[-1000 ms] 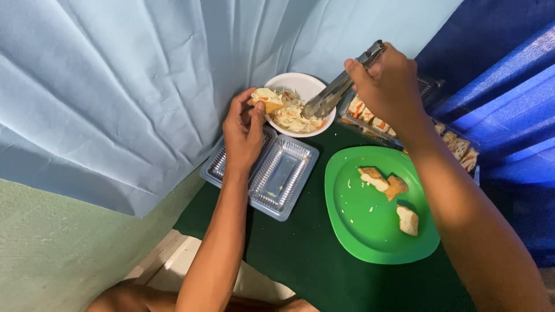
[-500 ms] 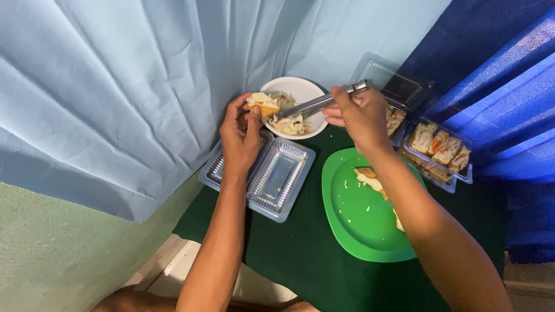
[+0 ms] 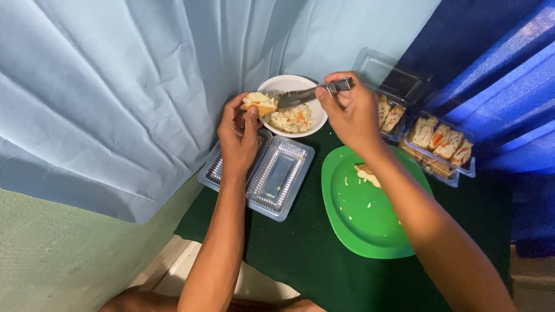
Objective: Assembling tofu snacks by using tongs to dip tofu pieces into a bowl of filling and arranging them on a plate.
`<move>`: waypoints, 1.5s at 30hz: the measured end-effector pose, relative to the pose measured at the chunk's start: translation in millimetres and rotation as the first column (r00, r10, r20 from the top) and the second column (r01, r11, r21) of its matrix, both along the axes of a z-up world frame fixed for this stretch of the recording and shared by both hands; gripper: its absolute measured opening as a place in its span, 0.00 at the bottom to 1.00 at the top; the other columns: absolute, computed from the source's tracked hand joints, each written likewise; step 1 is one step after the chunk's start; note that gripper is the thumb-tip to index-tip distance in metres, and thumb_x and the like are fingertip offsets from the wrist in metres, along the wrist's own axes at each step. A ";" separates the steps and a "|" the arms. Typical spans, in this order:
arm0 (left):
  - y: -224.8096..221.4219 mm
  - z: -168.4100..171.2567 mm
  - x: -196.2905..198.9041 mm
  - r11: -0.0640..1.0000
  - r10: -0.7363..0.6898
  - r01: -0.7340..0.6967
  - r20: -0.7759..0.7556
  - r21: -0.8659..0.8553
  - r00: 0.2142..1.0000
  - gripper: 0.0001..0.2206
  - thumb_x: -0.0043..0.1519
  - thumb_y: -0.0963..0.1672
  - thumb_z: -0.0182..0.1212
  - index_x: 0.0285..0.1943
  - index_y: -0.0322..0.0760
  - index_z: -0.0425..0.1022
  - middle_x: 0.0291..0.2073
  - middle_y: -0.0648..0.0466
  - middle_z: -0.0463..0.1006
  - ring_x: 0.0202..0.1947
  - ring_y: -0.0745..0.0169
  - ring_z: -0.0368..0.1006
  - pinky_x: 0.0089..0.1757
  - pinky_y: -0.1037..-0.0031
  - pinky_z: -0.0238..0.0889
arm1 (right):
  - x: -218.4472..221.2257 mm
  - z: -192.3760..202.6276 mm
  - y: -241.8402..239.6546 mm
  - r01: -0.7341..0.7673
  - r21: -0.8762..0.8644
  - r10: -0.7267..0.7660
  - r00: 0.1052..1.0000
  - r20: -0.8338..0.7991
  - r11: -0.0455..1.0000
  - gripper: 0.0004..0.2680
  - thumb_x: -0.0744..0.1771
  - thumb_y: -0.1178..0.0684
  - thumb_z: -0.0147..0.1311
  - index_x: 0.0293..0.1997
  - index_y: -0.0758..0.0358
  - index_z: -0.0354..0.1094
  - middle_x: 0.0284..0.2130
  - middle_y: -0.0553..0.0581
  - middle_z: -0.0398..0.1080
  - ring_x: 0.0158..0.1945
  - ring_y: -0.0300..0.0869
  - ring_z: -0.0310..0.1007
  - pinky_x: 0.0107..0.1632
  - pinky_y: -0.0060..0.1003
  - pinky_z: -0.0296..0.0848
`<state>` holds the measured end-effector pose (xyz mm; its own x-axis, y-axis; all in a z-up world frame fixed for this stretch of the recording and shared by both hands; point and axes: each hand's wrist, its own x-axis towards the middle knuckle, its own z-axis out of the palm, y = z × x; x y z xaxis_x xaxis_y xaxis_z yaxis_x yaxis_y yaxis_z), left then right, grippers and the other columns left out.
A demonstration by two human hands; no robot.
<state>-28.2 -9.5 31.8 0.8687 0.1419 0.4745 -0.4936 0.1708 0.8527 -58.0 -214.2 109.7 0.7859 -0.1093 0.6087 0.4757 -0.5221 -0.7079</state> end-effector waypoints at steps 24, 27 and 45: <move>0.0 -12.1 6.6 0.996 0.069 -0.069 0.004 0.053 0.998 0.17 0.68 0.44 0.64 0.61 0.27 0.71 0.45 0.39 0.78 0.41 0.58 0.74 0.39 0.69 0.76 | -25.9 38.1 -33.9 0.252 -0.269 -0.219 0.965 0.146 0.929 0.07 0.70 0.55 0.64 0.50 0.65 0.71 0.25 0.60 0.77 0.33 0.51 0.81 0.33 0.39 0.78; 0.2 -12.3 7.3 0.995 0.077 -0.077 0.006 0.056 0.997 0.17 0.68 0.43 0.64 0.62 0.26 0.71 0.45 0.37 0.79 0.40 0.57 0.75 0.38 0.68 0.76 | -30.1 52.7 -29.3 0.297 -0.502 -0.174 0.945 0.278 0.812 0.13 0.70 0.60 0.58 0.22 0.69 0.72 0.41 0.62 0.77 0.39 0.46 0.75 0.38 0.40 0.67; 1.4 -12.8 6.2 0.991 0.101 -0.100 -0.009 0.085 0.995 0.15 0.66 0.42 0.65 0.60 0.29 0.73 0.44 0.42 0.79 0.37 0.64 0.73 0.35 0.74 0.73 | -16.7 34.3 -30.6 0.110 0.101 -0.113 0.993 0.027 0.989 0.09 0.70 0.59 0.59 0.50 0.75 0.66 0.38 0.77 0.75 0.42 0.58 0.80 0.42 0.45 0.85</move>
